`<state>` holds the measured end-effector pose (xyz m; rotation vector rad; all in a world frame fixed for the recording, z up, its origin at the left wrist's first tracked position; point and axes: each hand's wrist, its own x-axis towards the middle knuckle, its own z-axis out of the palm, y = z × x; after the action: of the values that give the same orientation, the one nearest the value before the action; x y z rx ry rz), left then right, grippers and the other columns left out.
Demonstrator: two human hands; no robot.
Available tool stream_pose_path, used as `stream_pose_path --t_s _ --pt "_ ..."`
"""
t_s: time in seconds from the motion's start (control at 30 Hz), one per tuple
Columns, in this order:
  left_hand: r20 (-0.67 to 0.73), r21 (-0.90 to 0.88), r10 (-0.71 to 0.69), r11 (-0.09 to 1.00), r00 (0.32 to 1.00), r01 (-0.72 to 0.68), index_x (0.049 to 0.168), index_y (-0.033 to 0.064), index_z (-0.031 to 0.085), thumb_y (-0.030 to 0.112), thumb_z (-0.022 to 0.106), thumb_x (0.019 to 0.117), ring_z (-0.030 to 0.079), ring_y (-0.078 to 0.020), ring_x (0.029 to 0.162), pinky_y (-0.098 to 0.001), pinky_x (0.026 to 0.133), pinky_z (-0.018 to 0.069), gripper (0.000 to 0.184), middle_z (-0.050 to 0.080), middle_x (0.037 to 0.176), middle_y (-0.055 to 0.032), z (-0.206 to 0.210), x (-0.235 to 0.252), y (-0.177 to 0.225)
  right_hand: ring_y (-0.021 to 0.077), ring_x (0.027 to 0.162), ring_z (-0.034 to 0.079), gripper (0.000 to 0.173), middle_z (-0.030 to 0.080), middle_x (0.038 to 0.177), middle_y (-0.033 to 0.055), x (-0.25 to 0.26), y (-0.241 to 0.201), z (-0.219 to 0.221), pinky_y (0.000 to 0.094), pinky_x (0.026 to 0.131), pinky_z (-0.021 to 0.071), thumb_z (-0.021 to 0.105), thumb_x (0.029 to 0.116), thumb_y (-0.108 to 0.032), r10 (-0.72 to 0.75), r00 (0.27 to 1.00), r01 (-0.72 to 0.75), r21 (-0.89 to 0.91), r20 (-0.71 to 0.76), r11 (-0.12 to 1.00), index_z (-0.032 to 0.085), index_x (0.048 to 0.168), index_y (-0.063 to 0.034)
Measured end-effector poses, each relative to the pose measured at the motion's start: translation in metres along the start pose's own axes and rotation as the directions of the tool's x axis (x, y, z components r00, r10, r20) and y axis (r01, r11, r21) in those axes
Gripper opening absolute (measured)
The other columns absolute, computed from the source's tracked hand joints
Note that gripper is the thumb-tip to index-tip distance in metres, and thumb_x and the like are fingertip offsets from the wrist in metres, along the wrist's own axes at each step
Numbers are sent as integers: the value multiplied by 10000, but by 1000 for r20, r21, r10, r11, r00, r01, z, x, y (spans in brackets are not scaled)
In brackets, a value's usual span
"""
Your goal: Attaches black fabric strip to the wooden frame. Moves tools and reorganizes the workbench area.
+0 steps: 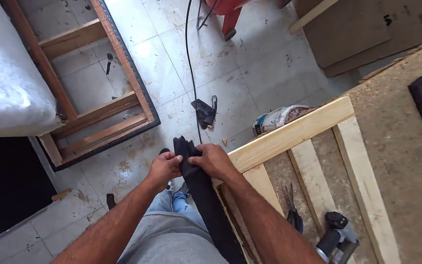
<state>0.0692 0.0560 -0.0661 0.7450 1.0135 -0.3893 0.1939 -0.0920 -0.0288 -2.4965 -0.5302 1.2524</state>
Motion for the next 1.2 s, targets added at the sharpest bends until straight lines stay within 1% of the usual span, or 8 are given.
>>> stream_pose_path --t_s 0.37,0.53,0.67,0.77,0.9,1.03,1.13,1.2 --pt "-56 -1 80 997 995 -80 1098 -3 625 135 577 1051 730 -259 861 -444 789 625 153 722 997 -165 3 2 4 163 793 665 368 662 720 -8 3 26 16 506 999 460 659 972 -468 -252 930 218 -154 -267 964 671 763 -164" --pt "-63 101 348 934 935 -341 922 34 723 99 656 998 550 -127 685 -256 590 436 121 655 821 -68 12 -26 -8 118 796 639 313 666 733 -35 0 32 14 437 930 468 705 953 -401 -305 878 353 71 -370 933 699 756 -158" --pt "0 183 553 819 833 -544 933 77 763 72 681 952 580 -85 655 -260 614 500 84 699 815 -18 17 -57 -29 90 928 665 129 728 881 -53 -17 38 5 403 965 507 750 931 -274 -408 809 525 209 -423 825 789 876 -164" --pt "123 254 655 706 746 -661 1034 58 782 65 681 951 719 -138 896 -345 829 618 131 763 996 -50 12 -72 -59 122 1031 636 97 710 993 -56 -46 46 -3 460 1023 474 730 937 -271 -499 778 562 68 -381 824 810 958 -220" --pt "285 431 759 444 585 -786 980 74 792 107 678 980 718 -152 1077 -361 977 591 119 771 1113 -44 3 -65 -93 175 1026 633 168 695 1043 -13 -93 63 9 453 916 522 673 935 -243 -389 818 407 -52 -424 912 814 1026 -247" --pt "343 487 756 364 557 -794 995 63 791 103 666 992 722 -147 1087 -340 987 594 132 769 1130 -64 1 -61 -106 135 741 692 313 711 929 28 -134 52 20 364 640 613 565 1019 -253 58 846 74 225 -531 972 681 1253 -82" --pt "363 483 749 357 554 -799 1001 46 788 95 660 994 725 -155 1091 -341 986 601 137 767 1130 -80 2 -63 -108 206 757 740 482 743 866 51 -138 27 16 460 688 629 500 1034 -510 342 915 -216 456 -215 863 704 1076 -76" --pt "366 482 761 338 536 -808 997 49 789 98 661 991 722 -156 1087 -339 986 594 137 766 1130 -75 3 -62 -110 191 744 743 543 745 817 58 -122 13 20 414 700 627 490 1044 -546 391 916 -382 501 92 777 723 970 -61"
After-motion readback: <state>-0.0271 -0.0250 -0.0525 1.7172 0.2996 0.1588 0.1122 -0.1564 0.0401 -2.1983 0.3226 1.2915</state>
